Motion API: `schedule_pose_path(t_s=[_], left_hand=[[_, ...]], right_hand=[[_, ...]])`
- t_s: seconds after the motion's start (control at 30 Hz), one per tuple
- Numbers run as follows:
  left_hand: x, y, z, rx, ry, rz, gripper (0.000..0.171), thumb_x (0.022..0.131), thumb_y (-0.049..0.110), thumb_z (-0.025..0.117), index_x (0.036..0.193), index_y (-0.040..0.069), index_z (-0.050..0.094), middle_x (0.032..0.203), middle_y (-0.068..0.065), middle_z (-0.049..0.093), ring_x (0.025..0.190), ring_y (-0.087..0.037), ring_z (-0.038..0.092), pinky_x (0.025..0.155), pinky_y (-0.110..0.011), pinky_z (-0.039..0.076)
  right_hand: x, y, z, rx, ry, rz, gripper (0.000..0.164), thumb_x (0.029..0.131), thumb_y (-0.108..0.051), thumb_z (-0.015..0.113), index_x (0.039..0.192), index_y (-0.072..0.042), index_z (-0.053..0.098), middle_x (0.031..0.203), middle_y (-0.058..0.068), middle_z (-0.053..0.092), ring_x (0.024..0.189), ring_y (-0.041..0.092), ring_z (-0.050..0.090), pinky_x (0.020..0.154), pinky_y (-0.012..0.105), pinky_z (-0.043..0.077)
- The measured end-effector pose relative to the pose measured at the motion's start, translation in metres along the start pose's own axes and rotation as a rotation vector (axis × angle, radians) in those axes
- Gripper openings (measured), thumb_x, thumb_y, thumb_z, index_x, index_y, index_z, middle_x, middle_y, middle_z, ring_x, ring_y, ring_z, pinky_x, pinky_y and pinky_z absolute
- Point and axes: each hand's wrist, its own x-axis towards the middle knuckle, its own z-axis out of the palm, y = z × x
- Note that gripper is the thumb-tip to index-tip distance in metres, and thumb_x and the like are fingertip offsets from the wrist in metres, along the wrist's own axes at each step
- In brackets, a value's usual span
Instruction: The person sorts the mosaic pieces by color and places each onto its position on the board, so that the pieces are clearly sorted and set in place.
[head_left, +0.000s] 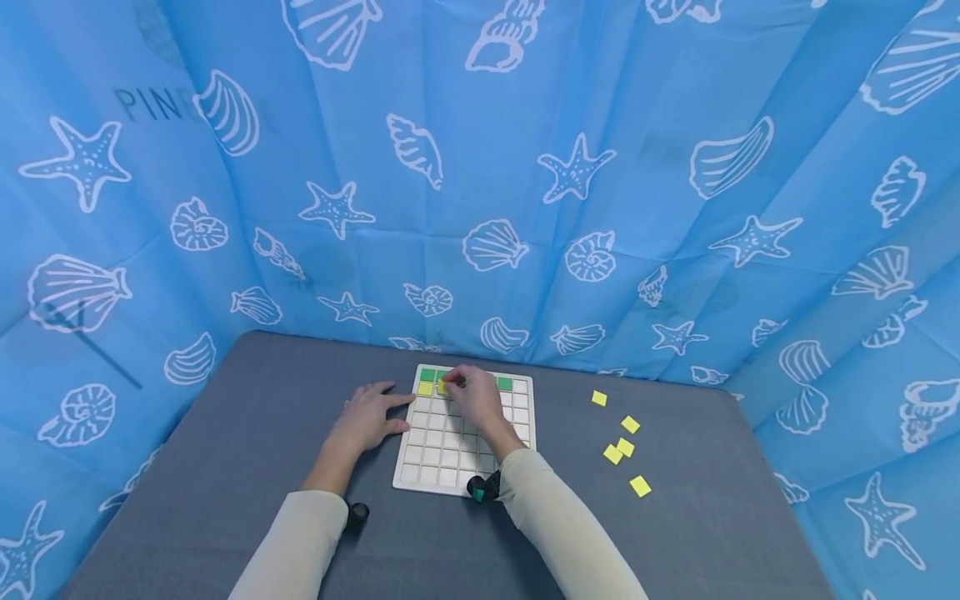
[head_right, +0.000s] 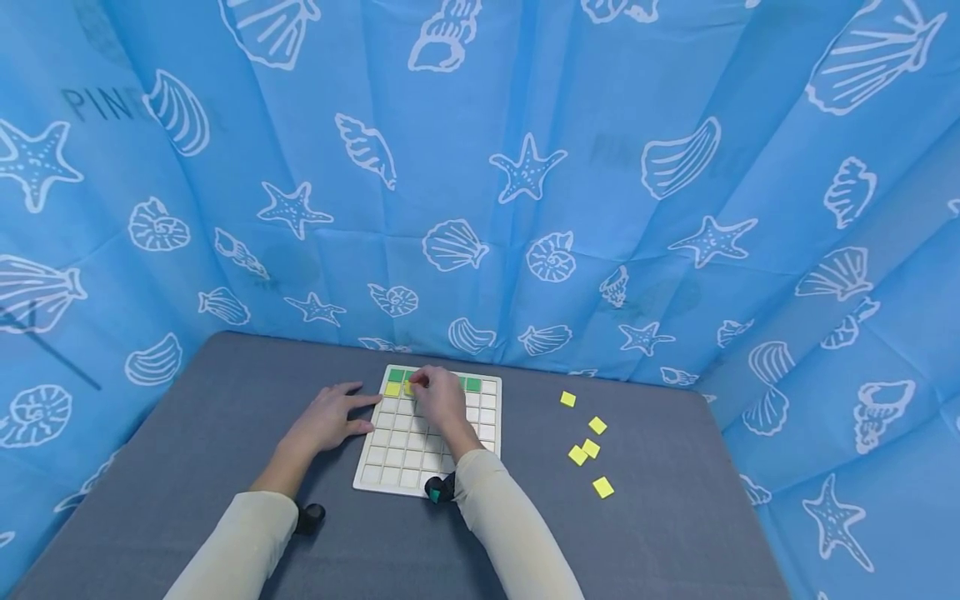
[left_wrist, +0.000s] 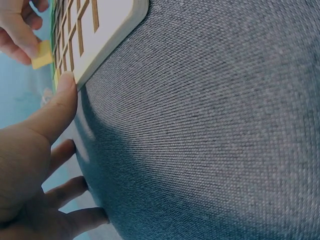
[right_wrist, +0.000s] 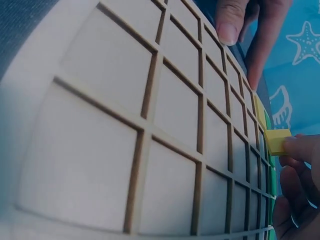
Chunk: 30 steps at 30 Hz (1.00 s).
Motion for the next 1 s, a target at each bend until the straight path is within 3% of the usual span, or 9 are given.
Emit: schedule_pose_path(t_s=[0.33, 0.67, 1.0], left_hand=[[0.000, 0.001, -0.001, -0.003, -0.002, 0.001, 0.057, 0.093, 0.036, 0.073, 0.148, 0.029, 0.056, 0.163, -0.018, 0.038, 0.150, -0.051, 0.030, 0.113, -0.074, 0.032], [-0.001, 0.001, -0.002, -0.002, 0.004, -0.002, 0.057, 0.092, 0.036, 0.074, 0.146, 0.028, 0.058, 0.162, -0.019, 0.039, 0.149, -0.051, 0.033, 0.113, -0.073, 0.033], [-0.002, 0.001, -0.003, 0.003, -0.005, 0.011, 0.058, 0.092, 0.036, 0.074, 0.147, 0.028, 0.058, 0.162, -0.019, 0.039, 0.149, -0.052, 0.033, 0.113, -0.073, 0.034]], right_hand=[[0.002, 0.000, 0.009, -0.053, -0.025, 0.047, 0.008, 0.097, -0.018, 0.070, 0.102, -0.018, 0.076, 0.098, -0.002, 0.074, 0.085, 0.010, 0.065, 0.074, 0.028, 0.054], [0.000, -0.003, 0.010, -0.195, -0.044, -0.007, 0.014, 0.097, -0.020, 0.070, 0.108, -0.016, 0.078, 0.104, 0.001, 0.063, 0.090, 0.014, 0.062, 0.077, 0.031, 0.055], [-0.005, -0.004, 0.008, -0.385, -0.087, -0.111, 0.024, 0.096, -0.028, 0.073, 0.114, -0.014, 0.079, 0.115, 0.006, 0.066, 0.106, 0.022, 0.063, 0.090, 0.037, 0.057]])
